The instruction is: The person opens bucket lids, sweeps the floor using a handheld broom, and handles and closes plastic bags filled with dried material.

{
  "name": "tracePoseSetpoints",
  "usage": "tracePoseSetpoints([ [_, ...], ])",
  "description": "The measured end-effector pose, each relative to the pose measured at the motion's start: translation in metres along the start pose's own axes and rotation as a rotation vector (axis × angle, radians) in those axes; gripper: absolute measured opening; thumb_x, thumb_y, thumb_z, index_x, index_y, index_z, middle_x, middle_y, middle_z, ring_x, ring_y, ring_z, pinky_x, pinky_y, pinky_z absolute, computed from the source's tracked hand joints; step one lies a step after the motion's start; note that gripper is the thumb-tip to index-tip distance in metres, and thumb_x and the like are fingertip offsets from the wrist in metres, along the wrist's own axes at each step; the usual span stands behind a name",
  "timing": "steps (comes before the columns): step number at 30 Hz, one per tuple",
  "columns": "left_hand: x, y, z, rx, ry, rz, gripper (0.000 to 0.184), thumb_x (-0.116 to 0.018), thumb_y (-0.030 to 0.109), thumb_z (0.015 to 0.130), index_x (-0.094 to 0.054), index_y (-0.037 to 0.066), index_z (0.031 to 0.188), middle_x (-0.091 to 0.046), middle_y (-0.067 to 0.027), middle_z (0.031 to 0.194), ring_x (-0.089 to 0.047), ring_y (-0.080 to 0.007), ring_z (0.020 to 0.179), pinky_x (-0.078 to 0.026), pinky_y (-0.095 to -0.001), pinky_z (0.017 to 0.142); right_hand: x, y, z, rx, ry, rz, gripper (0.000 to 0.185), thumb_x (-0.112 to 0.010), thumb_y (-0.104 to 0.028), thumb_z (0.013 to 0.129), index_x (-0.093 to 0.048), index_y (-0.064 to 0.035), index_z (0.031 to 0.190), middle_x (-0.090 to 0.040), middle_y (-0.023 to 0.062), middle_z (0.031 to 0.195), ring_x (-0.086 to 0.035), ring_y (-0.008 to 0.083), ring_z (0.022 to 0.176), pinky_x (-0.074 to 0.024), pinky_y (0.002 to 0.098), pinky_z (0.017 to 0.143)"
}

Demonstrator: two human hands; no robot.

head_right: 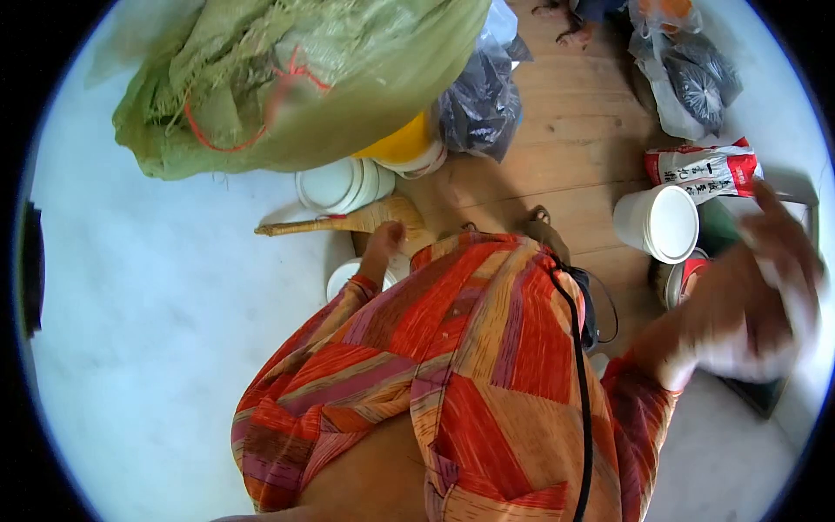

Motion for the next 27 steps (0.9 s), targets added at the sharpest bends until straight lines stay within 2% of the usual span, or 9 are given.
tracePoseSetpoints([
  [1,-0.024,-0.011,-0.003,0.004,-0.098,0.008,0.014,-0.054,0.015,0.081,-0.054,0.003,0.088,-0.059,-0.0078,0.083,-0.058,-0.0203,0.077,-0.052,-0.031,0.068,0.013,-0.031,0.014,0.108,-0.012,-0.092,0.038,-0.055,-0.025,0.072,-0.045,-0.0053,0.104,-0.051,0.0062,0.089,-0.053,0.0217,0.083,-0.0441,0.0377,0.082],
  [4,-0.069,-0.041,-0.004,0.117,-0.077,0.255,0.015,-0.054,0.017,0.082,-0.053,0.004,0.09,-0.057,-0.0075,0.084,-0.057,-0.0217,0.075,-0.05,-0.0328,0.068,0.029,-0.08,0.03,0.381,-0.082,-0.13,0.035,-0.055,-0.024,0.073,-0.045,-0.0056,0.101,-0.051,0.006,0.089,-0.053,0.0211,0.081,-0.0443,0.0366,0.079],
  [10,-0.137,-0.051,-0.001,0.041,-0.031,0.399,0.014,-0.054,0.017,0.081,-0.053,0.005,0.09,-0.055,-0.0062,0.081,-0.055,-0.021,0.073,-0.049,-0.0336,0.067,0.062,-0.094,0.031,0.591,-0.141,-0.107,0.029,-0.056,-0.022,0.074,-0.046,-0.0061,0.096,-0.051,0.0055,0.087,-0.053,0.0199,0.078,-0.0449,0.0345,0.073],
  [13,-0.152,-0.072,0.009,0.078,0.006,0.359,0.014,-0.053,0.017,0.082,-0.053,0.005,0.088,-0.055,-0.0052,0.083,-0.055,-0.0185,0.072,-0.049,-0.0325,0.066,0.096,-0.073,0.03,0.6,-0.132,-0.116,0.026,-0.056,-0.02,0.074,-0.046,-0.0063,0.094,-0.051,0.0053,0.087,-0.053,0.0192,0.076,-0.0452,0.0335,0.071],
  [15,-0.204,-0.103,0.003,0.023,-0.375,0.439,0.012,-0.05,0.017,0.083,-0.052,0.006,0.086,-0.055,-0.0041,0.082,-0.054,-0.0163,0.072,-0.048,-0.0303,0.065,0.121,-0.057,0.028,0.578,-0.147,-0.127,0.025,-0.057,-0.02,0.074,-0.046,-0.0065,0.092,-0.05,0.0051,0.086,-0.053,0.0188,0.075,-0.0453,0.0328,0.069],
  [16,-0.224,-0.111,0.0,0.003,-0.401,0.477,0.012,-0.051,0.018,0.083,-0.052,0.006,0.087,-0.055,-0.0041,0.083,-0.054,-0.0163,0.072,-0.048,-0.0302,0.065,0.13,-0.045,0.028,0.544,-0.148,-0.127,0.024,-0.057,-0.019,0.075,-0.046,-0.0066,0.092,-0.05,0.0051,0.086,-0.053,0.0186,0.075,-0.0454,0.0325,0.068],
  [23,-0.423,-0.146,0.049,0.005,-0.435,0.855,0.015,-0.052,0.02,0.083,-0.053,0.007,0.092,-0.055,-0.0046,0.086,-0.055,-0.0159,0.073,-0.048,-0.0297,0.066,0.182,0.036,0.041,0.424,0.015,-0.194,0.018,-0.058,-0.017,0.076,-0.047,-0.0071,0.086,-0.05,0.0045,0.085,-0.053,0.0172,0.071,-0.0461,0.03,0.062],
  [26,-0.427,-0.159,0.025,0.044,-0.378,0.921,0.017,-0.053,0.021,0.083,-0.054,0.008,0.094,-0.056,-0.0048,0.088,-0.056,-0.0158,0.074,-0.048,-0.0294,0.066,0.205,0.048,0.056,0.42,0.055,-0.251,0.016,-0.058,-0.015,0.076,-0.047,-0.0074,0.083,-0.05,0.0043,0.084,-0.054,0.0166,0.069,-0.0463,0.029,0.059],
  [27,-0.43,-0.174,-0.002,0.036,-0.366,0.95,0.017,-0.053,0.021,0.083,-0.054,0.008,0.094,-0.056,-0.0049,0.089,-0.056,-0.0158,0.074,-0.049,-0.0293,0.066,0.253,0.042,0.063,0.42,0.081,-0.264,0.015,-0.058,-0.015,0.076,-0.047,-0.0075,0.083,-0.05,0.0042,0.084,-0.054,0.0164,0.069,-0.0464,0.0287,0.058],
])
Point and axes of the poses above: each hand's wrist, its own z-axis towards the middle knuckle, its own x-axis out of the back of the hand, y = z × x, the point moved 9 cm from there along z, towards the middle knuckle
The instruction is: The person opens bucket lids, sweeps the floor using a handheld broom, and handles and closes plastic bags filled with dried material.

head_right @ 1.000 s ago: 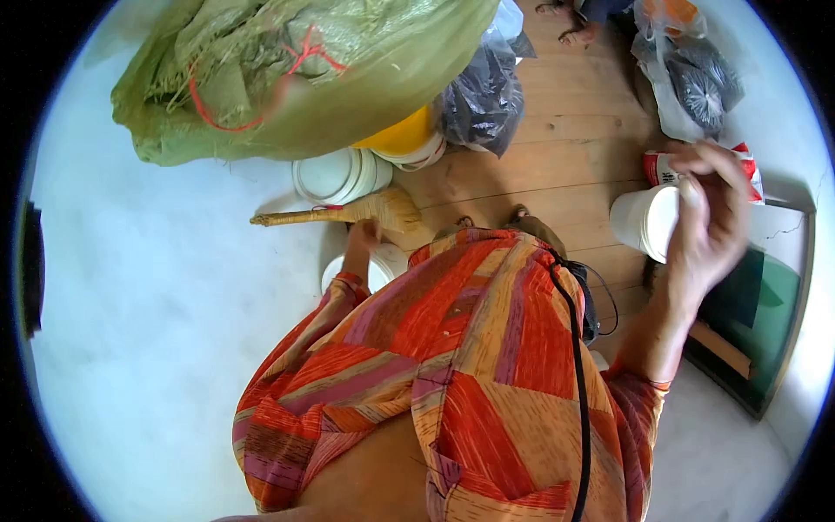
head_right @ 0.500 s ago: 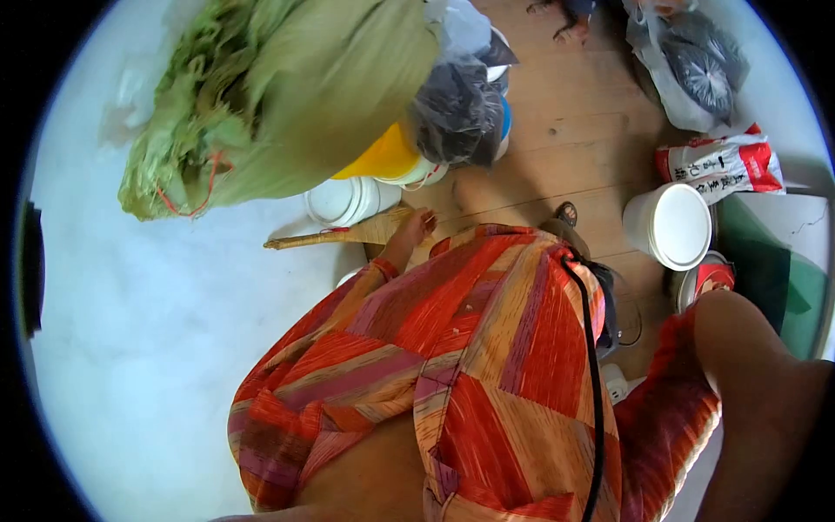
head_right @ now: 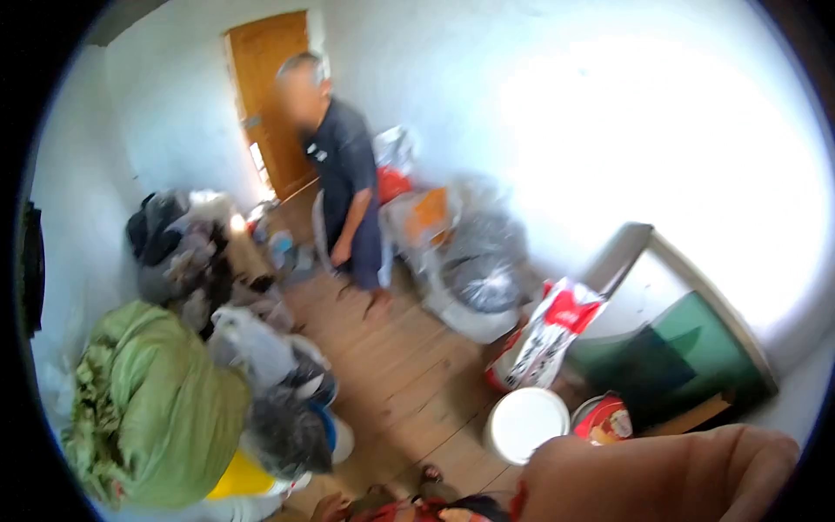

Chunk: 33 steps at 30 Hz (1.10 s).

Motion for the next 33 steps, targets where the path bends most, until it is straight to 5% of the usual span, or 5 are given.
tracePoseSetpoints([
  [5,0.018,-0.023,-0.135,-0.043,0.077,-0.006,0.02,-0.054,0.022,0.083,-0.054,0.009,0.098,-0.056,-0.0052,0.091,-0.056,-0.0155,0.074,-0.049,-0.029,0.066,0.035,0.013,0.04,0.058,-0.031,0.002,0.013,-0.059,-0.013,0.077,-0.047,-0.0079,0.079,-0.049,0.0038,0.083,-0.054,0.0154,0.066,-0.0469,0.0269,0.053],
  [13,0.053,-0.056,-0.158,0.12,0.388,-0.145,0.031,-0.052,0.025,0.084,-0.046,0.006,0.108,-0.053,-0.0069,0.094,-0.057,-0.0196,0.073,-0.049,-0.0307,0.062,0.033,-0.025,0.051,0.148,0.011,0.036,0.014,-0.06,-0.01,0.078,-0.048,-0.0086,0.072,-0.049,0.0032,0.081,-0.054,0.0137,0.062,-0.0476,0.0242,0.046],
  [19,0.03,-0.071,-0.154,0.048,0.344,-0.22,0.006,-0.053,0.018,0.081,-0.05,0.013,0.08,-0.054,-0.0025,0.076,-0.058,-0.018,0.067,-0.05,-0.0303,0.058,-0.02,0.048,0.037,-0.355,-0.1,0.037,0.015,-0.062,-0.004,0.073,-0.055,-0.005,0.087,-0.055,0.0078,0.078,-0.055,0.0175,0.065,-0.0457,0.0287,0.056],
  [24,0.064,-0.106,-0.141,0.086,0.418,-0.256,0.025,-0.054,0.011,0.078,-0.05,0.007,0.102,-0.053,-0.0099,0.09,-0.059,-0.0245,0.07,-0.051,-0.0314,0.06,-0.147,0.12,-0.064,-0.724,-0.614,0.145,0.021,-0.055,-0.006,0.078,-0.058,-0.0086,0.099,-0.059,0.0107,0.082,-0.058,0.0247,0.069,-0.0472,0.034,0.058],
  [33,0.101,-0.031,-0.122,0.02,0.642,-0.226,0.046,-0.047,0.006,0.077,-0.04,0.0,0.122,-0.055,-0.0112,0.086,-0.059,-0.0206,0.07,-0.049,-0.0298,0.053,-0.313,0.125,-0.208,-0.679,-1.267,0.52,0.027,-0.054,-0.018,0.08,-0.056,-0.0067,0.105,-0.057,0.0146,0.097,-0.058,0.0276,0.085,-0.0451,0.0378,0.075],
])
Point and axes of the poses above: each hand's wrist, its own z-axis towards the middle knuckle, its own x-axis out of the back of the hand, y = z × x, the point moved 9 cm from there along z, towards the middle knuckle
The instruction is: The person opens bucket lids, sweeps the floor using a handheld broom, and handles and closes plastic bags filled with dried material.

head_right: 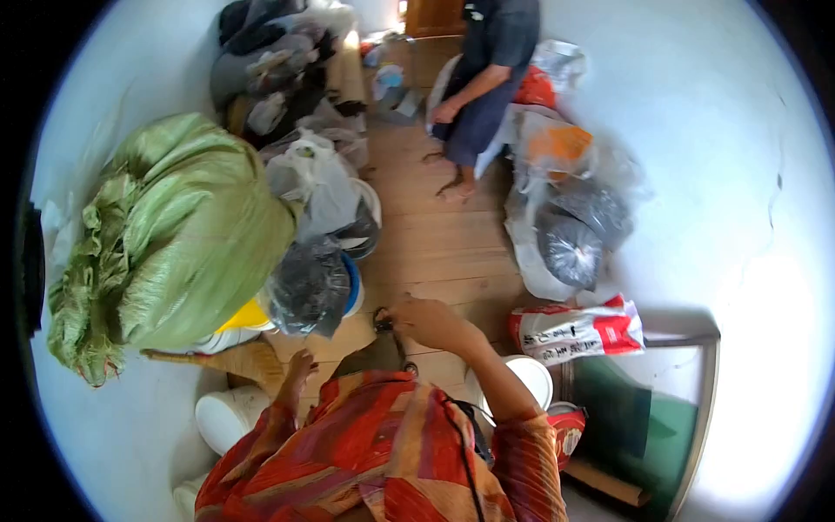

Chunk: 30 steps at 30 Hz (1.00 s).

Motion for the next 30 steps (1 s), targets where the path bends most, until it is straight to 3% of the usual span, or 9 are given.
tracePoseSetpoints([
  [1,0.007,-0.004,0.029,-0.032,0.035,0.082,0.044,-0.048,0.009,0.076,-0.043,-0.001,0.118,-0.057,-0.0143,0.086,-0.06,-0.0221,0.075,-0.05,-0.0325,0.061,0.001,0.018,0.007,-0.048,0.051,-0.013,0.026,-0.053,-0.018,0.08,-0.057,-0.0061,0.103,-0.058,0.0148,0.096,-0.059,0.0279,0.083,-0.0454,0.0379,0.074],
  [3,0.002,0.017,0.085,-0.41,0.124,0.843,0.04,-0.05,0.018,0.075,-0.05,-0.006,0.106,-0.056,-0.0253,0.1,-0.053,-0.038,0.095,-0.042,-0.042,0.083,0.0,0.049,0.006,-0.121,0.04,-0.076,0.026,-0.053,-0.018,0.08,-0.057,-0.0054,0.102,-0.059,0.0135,0.097,-0.057,0.0285,0.084,-0.0453,0.0379,0.073],
  [6,-0.001,0.078,0.075,-0.533,0.344,0.506,0.042,-0.052,0.016,0.072,-0.049,-0.003,0.11,-0.051,-0.0283,0.107,-0.047,-0.0413,0.102,-0.04,-0.0427,0.087,0.01,0.085,0.002,-0.337,0.048,-0.006,0.026,-0.053,-0.018,0.079,-0.057,-0.0047,0.1,-0.059,0.0142,0.095,-0.057,0.0288,0.082,-0.0455,0.0374,0.071],
  [11,-0.022,0.159,0.075,-0.578,0.408,0.625,0.045,-0.057,0.017,0.072,-0.048,-0.001,0.112,-0.052,-0.0251,0.107,-0.048,-0.0404,0.101,-0.04,-0.0445,0.086,0.006,0.127,0.006,-0.512,-0.046,0.037,0.026,-0.054,-0.015,0.078,-0.057,-0.0037,0.101,-0.059,0.0153,0.09,-0.058,0.0276,0.076,-0.0454,0.0354,0.068],
  [18,-0.014,0.133,0.135,-0.306,0.41,0.399,0.053,-0.063,0.021,0.071,-0.044,-0.001,0.116,-0.045,-0.0262,0.115,-0.045,-0.0387,0.104,-0.04,-0.0424,0.087,0.015,0.151,0.039,-0.475,-0.106,0.071,0.028,-0.055,-0.012,0.079,-0.056,-0.0035,0.105,-0.061,0.0127,0.085,-0.059,0.0211,0.074,-0.046,0.0312,0.067],
  [20,0.019,0.147,0.091,-0.257,0.782,0.15,0.058,-0.065,0.026,0.07,-0.044,0.0,0.118,-0.041,-0.0261,0.121,-0.042,-0.0386,0.108,-0.036,-0.0427,0.092,0.024,0.153,0.049,-0.459,-0.108,0.082,0.027,-0.054,-0.012,0.079,-0.056,-0.003,0.105,-0.061,0.0143,0.085,-0.059,0.0238,0.073,-0.046,0.0323,0.067],
  [23,0.049,0.148,0.057,-0.221,1.095,0.3,0.046,-0.059,0.026,0.074,-0.049,0.004,0.113,-0.052,-0.0215,0.112,-0.046,-0.0392,0.104,-0.037,-0.0441,0.087,0.035,0.169,0.057,-0.487,-0.161,0.068,0.027,-0.054,-0.013,0.078,-0.057,-0.0028,0.104,-0.06,0.0155,0.086,-0.059,0.0263,0.074,-0.046,0.0332,0.067],
  [25,0.072,0.134,0.071,-0.16,1.129,0.42,0.044,-0.057,0.028,0.076,-0.051,0.006,0.113,-0.052,-0.0206,0.113,-0.046,-0.0382,0.105,-0.035,-0.0435,0.09,0.041,0.168,0.069,-0.397,-0.241,-0.066,0.027,-0.055,-0.014,0.078,-0.057,-0.0032,0.103,-0.06,0.0152,0.086,-0.06,0.0268,0.076,-0.0462,0.0331,0.069],
  [30,0.067,0.149,0.099,-0.627,0.833,0.553,0.041,-0.055,0.03,0.08,-0.052,0.004,0.112,-0.05,-0.0231,0.111,-0.043,-0.0385,0.108,-0.037,-0.0416,0.089,0.062,0.17,0.09,-0.319,-0.21,-0.148,0.026,-0.053,-0.014,0.079,-0.058,-0.0038,0.102,-0.06,0.0147,0.078,-0.06,0.0261,0.072,-0.046,0.0328,0.066],
])
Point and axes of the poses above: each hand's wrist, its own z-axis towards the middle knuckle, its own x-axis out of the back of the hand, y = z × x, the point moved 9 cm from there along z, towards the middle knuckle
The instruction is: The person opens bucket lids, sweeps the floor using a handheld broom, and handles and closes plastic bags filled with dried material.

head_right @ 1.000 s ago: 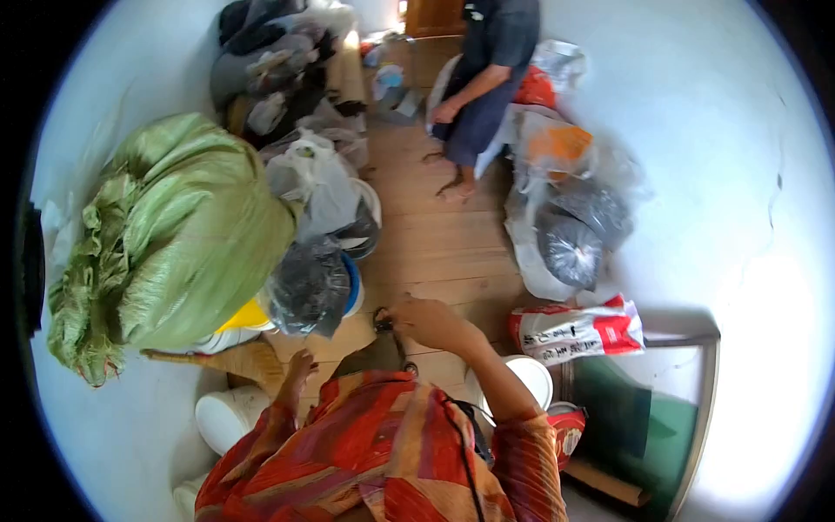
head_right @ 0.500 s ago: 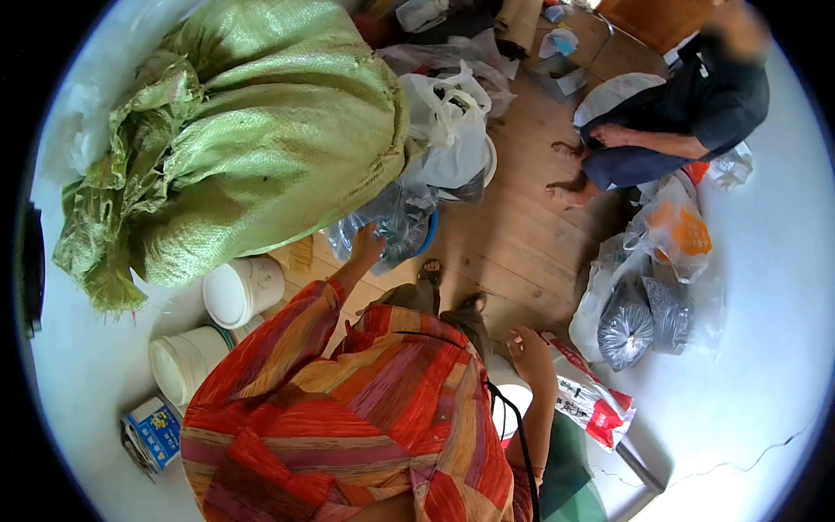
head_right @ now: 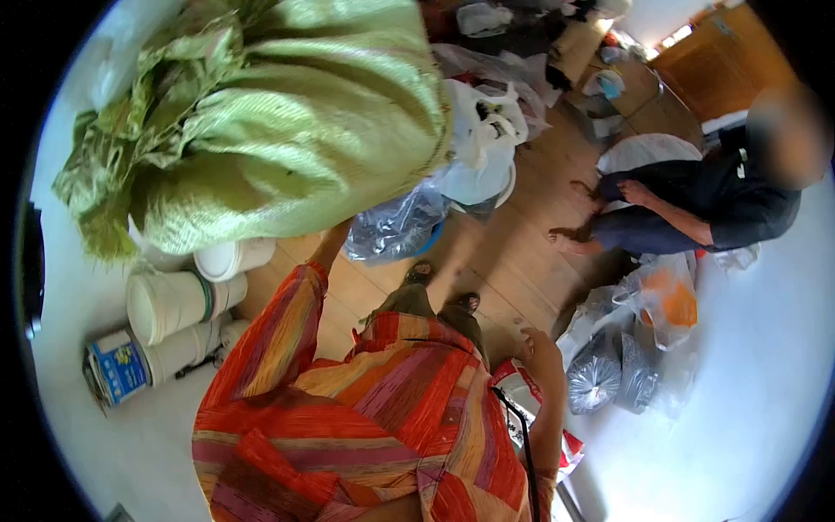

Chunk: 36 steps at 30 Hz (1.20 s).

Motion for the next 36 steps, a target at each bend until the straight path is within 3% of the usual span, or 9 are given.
tracePoseSetpoints([
  [12,-0.103,0.068,0.04,-0.363,-0.219,0.001,0.031,-0.053,0.028,0.08,-0.058,0.005,0.099,-0.056,-0.0226,0.095,-0.05,-0.0377,0.096,-0.042,-0.0412,0.081,-0.01,0.036,-0.041,-0.224,0.037,0.055,0.026,-0.051,-0.015,0.079,-0.057,-0.0066,0.103,-0.059,0.0153,0.096,-0.057,0.0304,0.086,-0.0443,0.0379,0.075],
  [15,-0.122,0.09,0.014,-0.154,-0.775,0.307,0.027,-0.057,0.023,0.075,-0.058,0.002,0.092,-0.055,-0.0185,0.1,-0.05,-0.0339,0.095,-0.037,-0.0427,0.088,-0.026,0.044,-0.061,-0.232,0.067,0.15,0.027,-0.054,-0.016,0.078,-0.057,-0.0049,0.103,-0.059,0.0159,0.097,-0.057,0.0302,0.085,-0.0445,0.037,0.075],
  [16,-0.109,0.113,0.007,-0.397,-0.625,0.297,0.023,-0.059,0.023,0.072,-0.057,0.001,0.079,-0.056,-0.0166,0.088,-0.053,-0.0348,0.084,-0.041,-0.0434,0.079,-0.031,0.046,-0.065,-0.227,0.091,0.174,0.027,-0.055,-0.016,0.078,-0.057,-0.0048,0.103,-0.06,0.0158,0.096,-0.058,0.0301,0.084,-0.0448,0.0368,0.074],
  [19,-0.056,0.153,-0.026,-0.692,-0.318,0.034,0.021,-0.06,0.021,0.071,-0.057,0.002,0.079,-0.057,-0.0168,0.084,-0.054,-0.0376,0.076,-0.044,-0.0439,0.07,-0.044,0.05,-0.074,-0.271,0.077,0.206,0.027,-0.056,-0.016,0.077,-0.058,-0.0047,0.102,-0.06,0.0154,0.092,-0.058,0.0299,0.082,-0.0454,0.0365,0.073],
  [21,-0.042,0.156,-0.04,-0.71,-0.335,-0.029,0.021,-0.061,0.02,0.071,-0.057,0.003,0.082,-0.057,-0.0171,0.084,-0.054,-0.0384,0.073,-0.046,-0.042,0.066,-0.057,0.054,-0.078,-0.361,0.016,0.211,0.026,-0.056,-0.016,0.078,-0.058,-0.0049,0.101,-0.061,0.0148,0.088,-0.059,0.0296,0.08,-0.046,0.0367,0.07],
  [23,-0.071,0.122,-0.062,-0.394,-0.795,-0.075,0.022,-0.061,0.021,0.072,-0.055,0.004,0.085,-0.057,-0.0161,0.09,-0.054,-0.0374,0.075,-0.046,-0.0397,0.067,-0.067,0.056,-0.077,-0.367,0.0,0.239,0.026,-0.057,-0.016,0.077,-0.058,-0.0052,0.1,-0.061,0.0156,0.088,-0.059,0.03,0.08,-0.0463,0.037,0.07],
  [27,-0.047,0.135,-0.09,-0.567,-0.794,0.008,0.018,-0.057,0.017,0.076,-0.052,0.006,0.089,-0.056,-0.0157,0.09,-0.056,-0.0355,0.074,-0.046,-0.0402,0.064,-0.074,0.045,-0.056,-0.179,0.069,0.148,0.025,-0.053,-0.015,0.078,-0.058,-0.0034,0.1,-0.061,0.0155,0.084,-0.059,0.0293,0.077,-0.0457,0.0365,0.069],
  [33,0.003,0.164,-0.1,-0.466,-0.683,-0.268,0.032,-0.059,0.018,0.076,-0.052,0.006,0.105,-0.057,-0.0114,0.082,-0.059,-0.0265,0.07,-0.048,-0.0341,0.06,-0.071,-0.027,0.009,0.071,-0.007,0.032,0.024,-0.054,-0.016,0.079,-0.058,-0.0023,0.099,-0.062,0.0143,0.082,-0.059,0.028,0.074,-0.0461,0.0331,0.067],
  [36,0.015,0.125,-0.09,0.11,-0.664,-0.418,0.034,-0.058,0.021,0.079,-0.052,0.006,0.11,-0.051,-0.0049,0.063,-0.053,-0.0146,0.057,-0.043,-0.0268,0.051,-0.077,-0.064,0.044,0.214,-0.049,0.13,0.023,-0.054,-0.017,0.08,-0.058,-0.0015,0.098,-0.062,0.0141,0.082,-0.059,0.0259,0.074,-0.0461,0.0318,0.068],
])
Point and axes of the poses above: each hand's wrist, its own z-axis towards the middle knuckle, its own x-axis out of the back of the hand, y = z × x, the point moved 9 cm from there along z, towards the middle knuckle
